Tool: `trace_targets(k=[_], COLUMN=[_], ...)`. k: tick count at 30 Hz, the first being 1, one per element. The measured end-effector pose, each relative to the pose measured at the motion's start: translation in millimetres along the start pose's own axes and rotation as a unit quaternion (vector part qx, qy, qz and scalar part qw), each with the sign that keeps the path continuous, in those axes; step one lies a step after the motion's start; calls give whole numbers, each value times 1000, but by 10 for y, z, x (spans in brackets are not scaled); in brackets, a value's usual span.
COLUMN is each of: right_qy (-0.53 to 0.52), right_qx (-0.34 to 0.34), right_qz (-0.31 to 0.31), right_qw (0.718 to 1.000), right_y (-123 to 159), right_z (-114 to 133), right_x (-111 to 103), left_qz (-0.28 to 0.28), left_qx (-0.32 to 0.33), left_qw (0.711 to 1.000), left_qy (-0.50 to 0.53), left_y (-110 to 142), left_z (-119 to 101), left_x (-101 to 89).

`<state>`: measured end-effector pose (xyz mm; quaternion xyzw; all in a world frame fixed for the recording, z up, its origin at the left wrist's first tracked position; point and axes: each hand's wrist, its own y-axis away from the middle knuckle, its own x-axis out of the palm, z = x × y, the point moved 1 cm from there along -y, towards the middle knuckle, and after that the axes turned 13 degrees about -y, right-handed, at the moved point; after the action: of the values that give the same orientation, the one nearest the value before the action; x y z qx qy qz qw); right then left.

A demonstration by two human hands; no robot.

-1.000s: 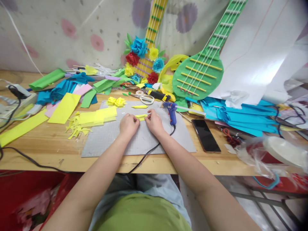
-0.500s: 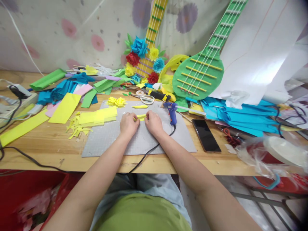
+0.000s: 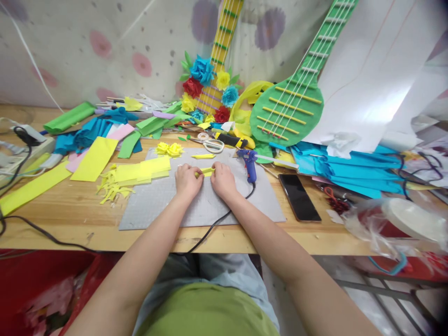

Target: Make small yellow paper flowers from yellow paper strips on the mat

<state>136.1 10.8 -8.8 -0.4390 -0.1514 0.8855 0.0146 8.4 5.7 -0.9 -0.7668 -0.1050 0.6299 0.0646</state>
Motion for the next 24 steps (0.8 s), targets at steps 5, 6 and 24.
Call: trace_targets(k=[5, 6, 24], right_qy=[-38, -44, -185], right_qx=[23, 26, 64], right_qz=[4, 5, -15], right_qw=[999, 999, 981], right_y=[-6, -7, -166], right_z=[2, 2, -177], right_x=[-34, -37, -30], left_qz=[19, 20, 0], left_qx=[-11, -13, 3], left_qw=[1000, 1000, 999], left_qy=[18, 18, 44], left_y=[-1, -2, -7], left_z=[37, 45, 107], left_x=[-9, -10, 1])
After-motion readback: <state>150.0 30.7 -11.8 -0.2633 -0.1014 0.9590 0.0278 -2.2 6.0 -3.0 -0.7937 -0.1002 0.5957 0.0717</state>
